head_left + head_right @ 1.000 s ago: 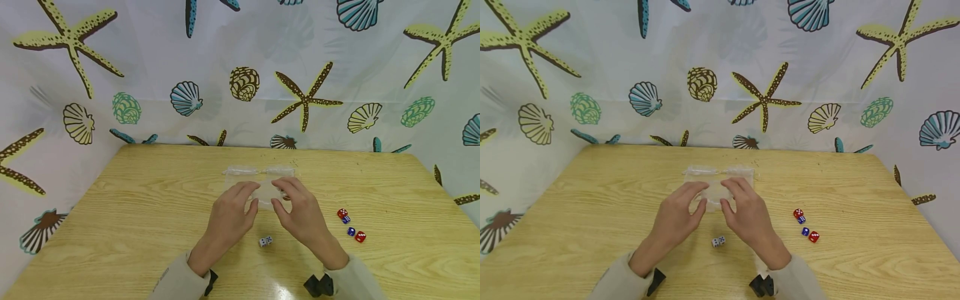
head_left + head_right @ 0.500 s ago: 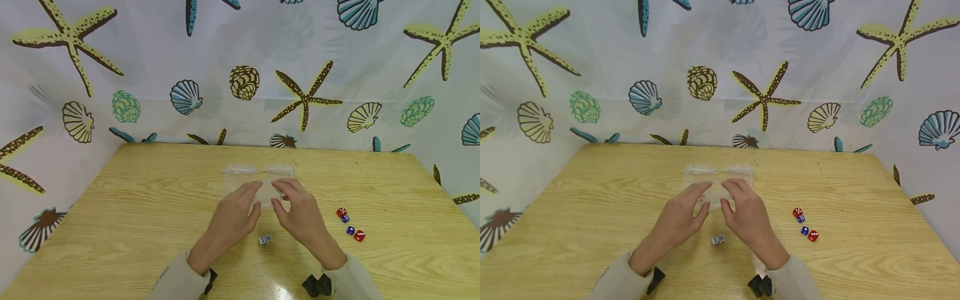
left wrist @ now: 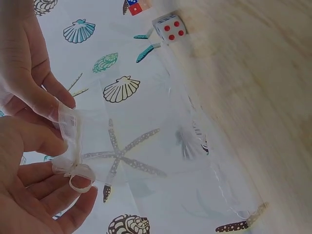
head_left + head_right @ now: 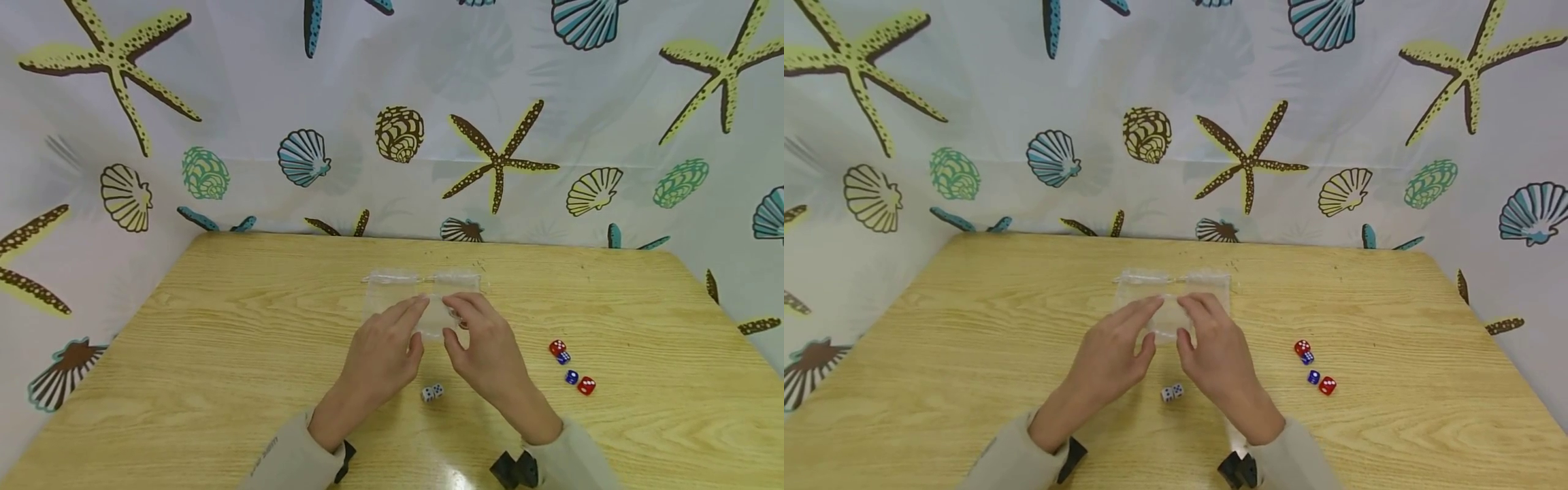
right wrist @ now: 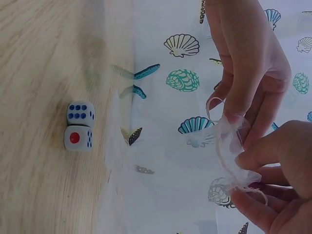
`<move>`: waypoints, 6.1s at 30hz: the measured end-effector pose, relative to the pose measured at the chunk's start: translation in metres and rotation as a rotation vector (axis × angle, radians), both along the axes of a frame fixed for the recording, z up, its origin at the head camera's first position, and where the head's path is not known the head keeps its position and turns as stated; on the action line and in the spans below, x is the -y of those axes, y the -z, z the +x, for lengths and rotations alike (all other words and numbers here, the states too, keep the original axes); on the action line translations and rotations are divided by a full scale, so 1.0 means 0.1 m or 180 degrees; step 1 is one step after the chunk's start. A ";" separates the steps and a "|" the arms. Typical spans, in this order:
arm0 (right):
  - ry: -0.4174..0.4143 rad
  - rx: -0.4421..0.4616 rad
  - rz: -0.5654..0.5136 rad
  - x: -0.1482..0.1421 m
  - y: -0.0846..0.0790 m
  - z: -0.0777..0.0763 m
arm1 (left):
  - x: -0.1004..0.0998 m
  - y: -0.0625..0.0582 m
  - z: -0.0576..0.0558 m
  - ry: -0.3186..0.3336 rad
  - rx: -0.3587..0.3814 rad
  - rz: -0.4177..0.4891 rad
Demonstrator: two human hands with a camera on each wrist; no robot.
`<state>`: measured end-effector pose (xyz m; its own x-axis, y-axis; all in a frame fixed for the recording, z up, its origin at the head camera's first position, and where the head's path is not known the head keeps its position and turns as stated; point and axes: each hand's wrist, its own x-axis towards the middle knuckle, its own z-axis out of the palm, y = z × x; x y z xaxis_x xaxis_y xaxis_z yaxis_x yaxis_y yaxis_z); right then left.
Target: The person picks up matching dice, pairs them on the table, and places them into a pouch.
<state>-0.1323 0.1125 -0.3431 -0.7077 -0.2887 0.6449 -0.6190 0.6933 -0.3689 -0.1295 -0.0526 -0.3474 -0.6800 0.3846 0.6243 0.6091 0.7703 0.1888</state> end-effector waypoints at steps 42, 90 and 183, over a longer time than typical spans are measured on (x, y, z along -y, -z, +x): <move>-0.0381 0.1088 -0.0403 -0.29 0.23 0.26 | 0.06 -0.03 -0.04 -0.0042 0.0292 -0.0205; -0.0763 0.2171 -0.0229 -0.18 0.65 0.23 | 0.07 -0.02 -0.03 -0.0007 0.0289 -0.0227; -0.0024 0.0262 0.0138 -0.04 -0.02 0.02 | 0.02 -0.04 0.01 0.0243 0.0317 -0.0141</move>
